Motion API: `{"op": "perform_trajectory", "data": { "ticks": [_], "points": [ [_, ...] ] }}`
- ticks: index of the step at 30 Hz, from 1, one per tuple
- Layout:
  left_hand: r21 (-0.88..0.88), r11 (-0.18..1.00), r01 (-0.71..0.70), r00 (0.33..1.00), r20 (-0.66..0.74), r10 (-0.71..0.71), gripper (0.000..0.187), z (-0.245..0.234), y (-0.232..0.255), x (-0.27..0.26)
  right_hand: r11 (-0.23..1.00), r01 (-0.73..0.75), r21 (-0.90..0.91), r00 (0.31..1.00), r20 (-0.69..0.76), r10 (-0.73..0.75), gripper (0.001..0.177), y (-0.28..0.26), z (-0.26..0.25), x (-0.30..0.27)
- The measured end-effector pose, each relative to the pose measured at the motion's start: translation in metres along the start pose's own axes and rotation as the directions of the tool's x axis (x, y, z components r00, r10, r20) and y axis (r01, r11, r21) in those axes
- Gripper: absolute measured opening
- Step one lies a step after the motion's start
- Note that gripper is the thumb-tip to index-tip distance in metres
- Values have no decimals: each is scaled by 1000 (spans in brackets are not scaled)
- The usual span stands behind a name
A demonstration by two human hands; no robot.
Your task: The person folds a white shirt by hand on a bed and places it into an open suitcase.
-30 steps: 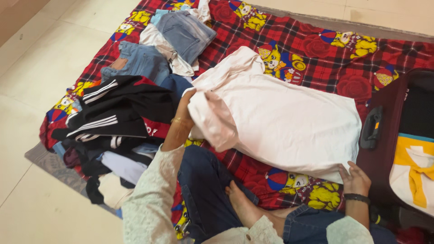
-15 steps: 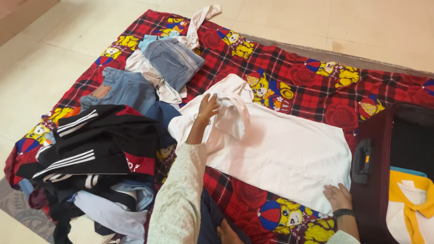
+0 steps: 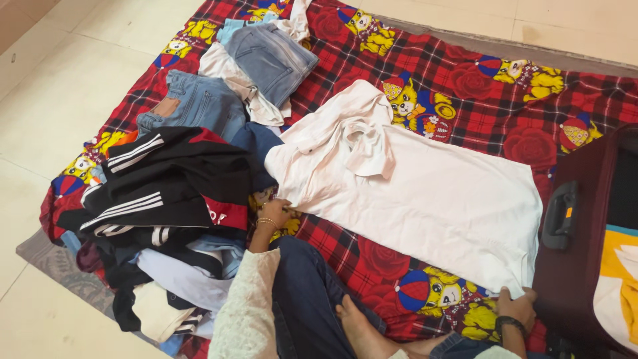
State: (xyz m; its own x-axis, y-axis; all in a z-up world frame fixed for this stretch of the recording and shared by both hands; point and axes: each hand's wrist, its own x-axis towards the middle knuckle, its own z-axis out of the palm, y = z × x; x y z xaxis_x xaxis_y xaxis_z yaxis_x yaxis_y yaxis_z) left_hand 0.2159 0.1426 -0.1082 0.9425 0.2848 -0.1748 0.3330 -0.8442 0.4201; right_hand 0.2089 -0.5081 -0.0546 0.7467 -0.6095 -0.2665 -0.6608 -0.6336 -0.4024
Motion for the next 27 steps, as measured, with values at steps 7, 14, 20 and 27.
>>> {"op": "perform_trajectory", "data": {
  "ticks": [7, 14, 20, 27],
  "points": [
    [-239, 962, 128, 949, -252, -189, 19, 17, -8, 26, 983, 75, -167, 984, -144, -100, 47, -17, -3, 7],
    [-104, 977, 185, 962, -183, -201, 19, -15, -23, 47, 961, 103, -258, 995, 17, -102, 41, -17, -29, 15],
    [8, 989, 146, 983, -116, -144, 23, -19, -32, 51, 925, 148, -349, 988, 6, -155, 39, 0, -35, 4],
    [74, 990, 116, 993, -15, -115, 23, -33, -64, 18, 891, 154, -428, 987, 112, -117, 42, 25, -23, -16]
  ]
}}
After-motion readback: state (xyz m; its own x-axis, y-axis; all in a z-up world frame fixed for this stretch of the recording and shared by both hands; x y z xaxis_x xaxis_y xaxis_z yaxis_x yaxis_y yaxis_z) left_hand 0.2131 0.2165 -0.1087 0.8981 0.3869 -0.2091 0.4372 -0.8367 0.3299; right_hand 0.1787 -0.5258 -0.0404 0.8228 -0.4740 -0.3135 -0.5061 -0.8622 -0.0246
